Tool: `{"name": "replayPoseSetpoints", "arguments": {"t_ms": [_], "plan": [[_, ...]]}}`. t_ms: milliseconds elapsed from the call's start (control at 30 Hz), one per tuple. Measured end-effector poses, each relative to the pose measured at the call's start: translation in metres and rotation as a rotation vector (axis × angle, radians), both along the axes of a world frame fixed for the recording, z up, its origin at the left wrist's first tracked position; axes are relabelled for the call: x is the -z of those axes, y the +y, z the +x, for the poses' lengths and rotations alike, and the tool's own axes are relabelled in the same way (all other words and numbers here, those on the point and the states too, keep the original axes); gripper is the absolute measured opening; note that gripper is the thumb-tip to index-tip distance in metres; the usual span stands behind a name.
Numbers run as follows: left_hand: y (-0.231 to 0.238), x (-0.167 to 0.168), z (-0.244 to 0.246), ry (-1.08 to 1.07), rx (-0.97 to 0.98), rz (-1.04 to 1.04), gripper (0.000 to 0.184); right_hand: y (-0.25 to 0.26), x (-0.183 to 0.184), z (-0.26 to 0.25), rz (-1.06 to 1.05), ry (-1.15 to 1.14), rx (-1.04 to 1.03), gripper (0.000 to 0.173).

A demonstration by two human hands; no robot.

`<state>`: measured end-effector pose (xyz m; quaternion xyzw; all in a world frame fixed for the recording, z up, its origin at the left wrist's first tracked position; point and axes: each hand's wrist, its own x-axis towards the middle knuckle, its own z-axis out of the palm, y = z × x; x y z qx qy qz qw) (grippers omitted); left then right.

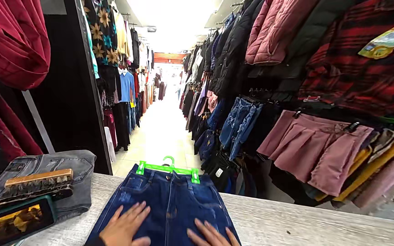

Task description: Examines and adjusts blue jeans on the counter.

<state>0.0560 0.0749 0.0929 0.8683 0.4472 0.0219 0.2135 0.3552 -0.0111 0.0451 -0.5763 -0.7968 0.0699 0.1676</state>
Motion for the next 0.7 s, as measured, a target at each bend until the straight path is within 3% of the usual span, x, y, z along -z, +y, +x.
{"name": "replayPoseSetpoints", "arguments": {"t_ms": [100,200,367,467,533,700], "plan": [[0.065,0.010,0.009,0.072,-0.040,0.016,0.084,0.084,0.044,0.037,0.157,-0.179,0.057,0.056],[0.105,0.031,0.012,0.052,-0.066,0.164,0.083,0.141,0.064,0.039,0.134,-0.145,0.051,0.057],[0.080,0.004,0.026,0.046,-0.101,0.149,0.065,0.147,0.082,0.055,0.165,-0.155,0.075,0.063],[0.051,0.002,0.025,0.058,-0.178,0.103,0.062,0.114,0.085,0.066,0.099,-0.181,0.061,0.068],[0.018,0.001,0.013,0.091,-0.156,0.081,0.066,0.065,0.081,0.064,0.013,-0.167,0.067,0.073],[-0.119,0.024,-0.058,0.061,0.020,0.133,0.064,-0.091,0.079,0.053,-0.014,-0.086,0.085,0.071]]}}
